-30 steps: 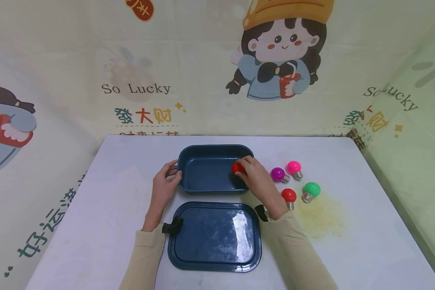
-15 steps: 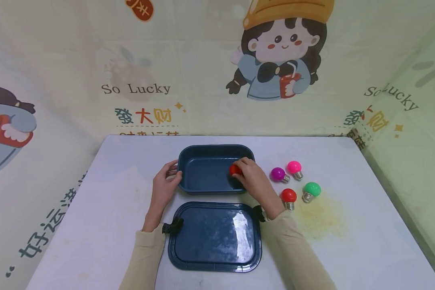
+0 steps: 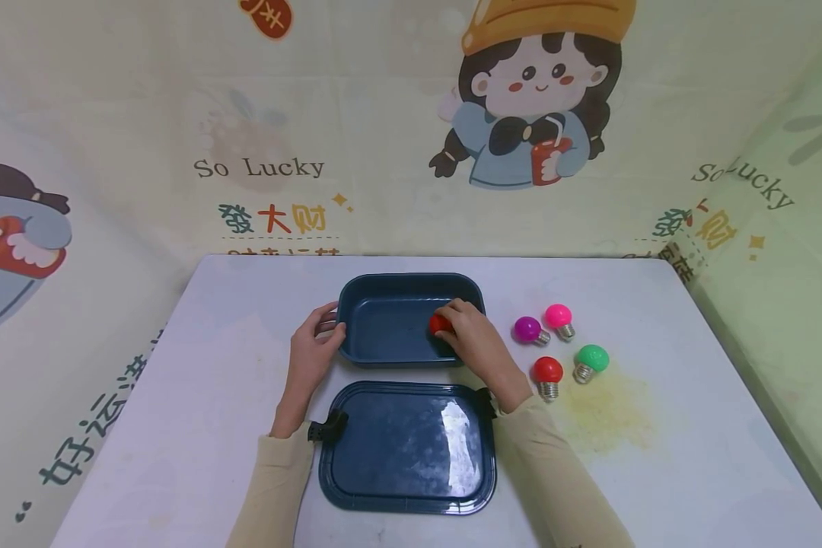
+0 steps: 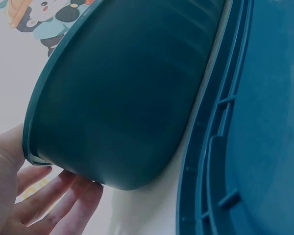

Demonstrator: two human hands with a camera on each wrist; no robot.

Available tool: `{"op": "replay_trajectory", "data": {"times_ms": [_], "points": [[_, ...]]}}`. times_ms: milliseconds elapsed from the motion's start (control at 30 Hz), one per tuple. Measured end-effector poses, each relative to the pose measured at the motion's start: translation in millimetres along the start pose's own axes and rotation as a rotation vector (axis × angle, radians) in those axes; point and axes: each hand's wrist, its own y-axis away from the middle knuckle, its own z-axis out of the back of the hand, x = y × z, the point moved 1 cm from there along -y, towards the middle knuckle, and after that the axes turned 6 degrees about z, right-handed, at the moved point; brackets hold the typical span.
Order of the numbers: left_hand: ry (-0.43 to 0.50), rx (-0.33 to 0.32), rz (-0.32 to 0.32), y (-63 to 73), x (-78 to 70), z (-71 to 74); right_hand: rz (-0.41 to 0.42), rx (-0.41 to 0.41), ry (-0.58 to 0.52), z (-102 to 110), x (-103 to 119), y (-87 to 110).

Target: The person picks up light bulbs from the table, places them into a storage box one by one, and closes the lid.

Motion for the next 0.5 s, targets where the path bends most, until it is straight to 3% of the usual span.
{"op": "replay_trajectory", "data": {"times_ms": [500], "points": [[-0.002, -0.002, 0.01, -0.8, -0.2, 0.3, 0.011, 0.021, 0.056, -2.1, 3.9, -2.6]]}}
